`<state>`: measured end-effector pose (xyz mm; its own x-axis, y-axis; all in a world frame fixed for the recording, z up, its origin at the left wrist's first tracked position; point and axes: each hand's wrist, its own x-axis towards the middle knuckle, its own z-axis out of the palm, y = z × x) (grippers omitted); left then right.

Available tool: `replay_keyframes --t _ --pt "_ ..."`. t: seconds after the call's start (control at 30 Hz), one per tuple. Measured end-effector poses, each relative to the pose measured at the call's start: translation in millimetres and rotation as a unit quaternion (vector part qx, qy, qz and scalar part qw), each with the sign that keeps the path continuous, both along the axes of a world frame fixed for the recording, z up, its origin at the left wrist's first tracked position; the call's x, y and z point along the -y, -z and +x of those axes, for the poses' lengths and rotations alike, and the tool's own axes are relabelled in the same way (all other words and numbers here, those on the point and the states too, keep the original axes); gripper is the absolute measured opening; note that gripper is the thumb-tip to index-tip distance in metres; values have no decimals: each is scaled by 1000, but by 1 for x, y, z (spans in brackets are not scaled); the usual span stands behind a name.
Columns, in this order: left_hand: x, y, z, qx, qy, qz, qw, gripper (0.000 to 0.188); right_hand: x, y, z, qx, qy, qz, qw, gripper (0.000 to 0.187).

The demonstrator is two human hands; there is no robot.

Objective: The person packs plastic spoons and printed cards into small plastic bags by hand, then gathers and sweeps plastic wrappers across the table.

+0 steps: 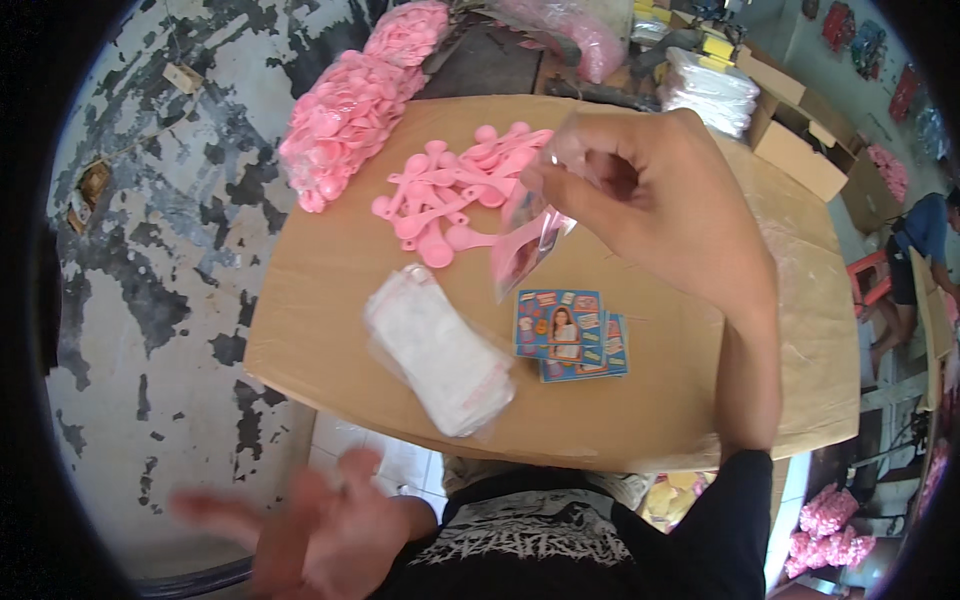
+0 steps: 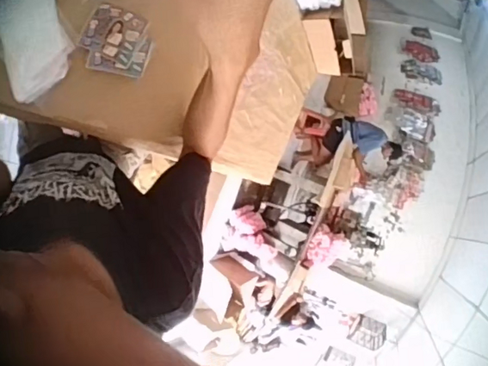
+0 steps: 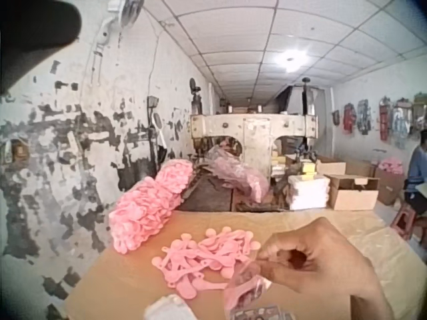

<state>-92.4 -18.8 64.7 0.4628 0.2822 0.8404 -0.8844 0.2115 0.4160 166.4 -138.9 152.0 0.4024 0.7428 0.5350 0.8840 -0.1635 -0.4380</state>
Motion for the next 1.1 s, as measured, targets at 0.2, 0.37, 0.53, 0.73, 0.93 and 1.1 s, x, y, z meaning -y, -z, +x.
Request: replay_keyframes --t 0.2,0.37,0.53,0.73,0.93,1.1 --pt "38 -54 -14 -62 27 -17 998 73 22 10 22 -22 31 -6 999 9" --pt "10 -52 -26 -107 -42 36 993 73 7 6 8 -37 -15 98 994 11" --pt "-24 -6 30 -201 -175 190 945 87 4 7 1 -71 31 55 995 14" --pt "-27 -8 118 -374 -289 380 795 71 -7 14 -2 -71 -12 -3 997 20" --pt "-56 -4 162 -465 203 236 829 39 -9 22 24 -100 8 244 965 29" --pt "-67 -5 176 -440 183 330 815 43 1 16 31 -281 -79 75 953 30"
